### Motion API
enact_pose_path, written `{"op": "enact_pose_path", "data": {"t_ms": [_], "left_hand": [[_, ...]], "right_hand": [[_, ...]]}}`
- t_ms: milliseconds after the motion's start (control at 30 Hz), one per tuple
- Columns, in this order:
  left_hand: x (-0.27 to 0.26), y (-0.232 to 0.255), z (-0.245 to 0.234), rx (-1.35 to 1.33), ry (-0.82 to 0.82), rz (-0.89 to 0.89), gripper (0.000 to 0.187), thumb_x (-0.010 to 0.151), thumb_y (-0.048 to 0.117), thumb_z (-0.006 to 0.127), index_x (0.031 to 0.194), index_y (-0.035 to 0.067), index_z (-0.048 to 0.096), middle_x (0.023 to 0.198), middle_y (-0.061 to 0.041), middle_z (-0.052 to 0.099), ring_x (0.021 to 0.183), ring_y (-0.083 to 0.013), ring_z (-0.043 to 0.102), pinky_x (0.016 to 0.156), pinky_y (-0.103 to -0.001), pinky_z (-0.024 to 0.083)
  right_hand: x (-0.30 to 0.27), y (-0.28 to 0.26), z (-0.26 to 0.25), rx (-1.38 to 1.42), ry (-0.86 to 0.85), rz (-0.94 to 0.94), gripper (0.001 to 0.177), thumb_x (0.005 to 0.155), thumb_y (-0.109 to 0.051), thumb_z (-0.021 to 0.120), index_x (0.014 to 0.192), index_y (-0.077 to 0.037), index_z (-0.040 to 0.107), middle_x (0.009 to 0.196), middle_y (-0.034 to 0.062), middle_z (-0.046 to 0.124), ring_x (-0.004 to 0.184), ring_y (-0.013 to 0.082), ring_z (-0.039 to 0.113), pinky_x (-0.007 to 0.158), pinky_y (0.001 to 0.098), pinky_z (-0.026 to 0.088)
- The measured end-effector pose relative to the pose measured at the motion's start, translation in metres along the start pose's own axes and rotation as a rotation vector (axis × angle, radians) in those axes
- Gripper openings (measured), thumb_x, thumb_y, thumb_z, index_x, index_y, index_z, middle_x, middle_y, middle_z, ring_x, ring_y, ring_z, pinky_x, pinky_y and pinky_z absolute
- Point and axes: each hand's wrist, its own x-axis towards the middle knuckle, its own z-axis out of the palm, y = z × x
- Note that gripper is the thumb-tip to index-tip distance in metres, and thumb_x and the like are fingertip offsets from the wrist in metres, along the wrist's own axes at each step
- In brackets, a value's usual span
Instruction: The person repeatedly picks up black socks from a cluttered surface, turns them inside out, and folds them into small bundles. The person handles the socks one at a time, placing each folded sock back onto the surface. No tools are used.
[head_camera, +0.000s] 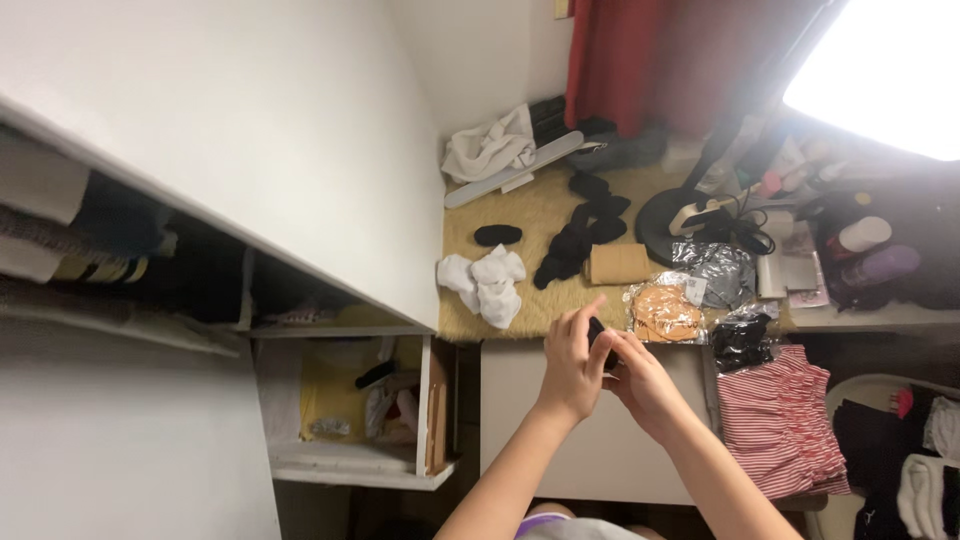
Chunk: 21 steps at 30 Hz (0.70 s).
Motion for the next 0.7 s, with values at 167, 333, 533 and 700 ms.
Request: {"op": "enact_pose_path", "data": {"t_ms": [167,333,533,700], "left_hand": [[0.017,-0.07,0.026,-0.193,-0.049,-0.003,0.079,0.11,0.061,0.027,0.16,0.001,0.033,0.156,-0.023,0.044,0.145,-0.0382,0.04,0.12,-0.046,0.026],[0.081,-0.188,0.057,0.245,-0.148,-0.245,0.042,0.098,0.031,0.065,0.132,0.009,0.06,0.139,-0.016,0.063,0.133,-0.0339,0.058,0.114,-0.042,0.045],[0.165,-0.244,0.06,0.487,-0.193,-0.246,0.072,0.089,0.01,0.067,0.151,0.004,0.033,0.141,-0.023,0.054,0.126,-0.0399,0.055,0.1,-0.047,0.049],[0.191,-0.248,0.076,0.409,-0.374,-0.555,0.093,0.092,0.024,0.072,0.161,0.006,0.013,0.142,-0.024,0.048,0.111,-0.0412,0.064,0.09,-0.048,0.056]], "right_hand": [[0.041,-0.011,-0.029,0.098,0.013,0.056,0.035,0.1,-0.029,0.061,0.125,-0.005,0.061,0.11,0.0082,0.067,0.098,0.0227,0.066,0.083,0.0397,0.053],[0.076,-0.01,-0.065,0.119,0.152,0.162,0.043,0.097,-0.031,0.059,0.129,-0.003,0.062,0.112,0.0113,0.071,0.095,0.0271,0.068,0.082,0.0384,0.054],[0.085,-0.011,-0.095,0.035,0.271,0.243,0.045,0.098,-0.032,0.056,0.132,-0.004,0.061,0.116,0.0124,0.07,0.097,0.0282,0.068,0.081,0.0398,0.053],[0.099,-0.021,-0.105,0.01,0.368,0.299,0.046,0.099,-0.033,0.055,0.133,-0.003,0.06,0.115,0.0132,0.07,0.1,0.0274,0.069,0.081,0.0392,0.053]]}}
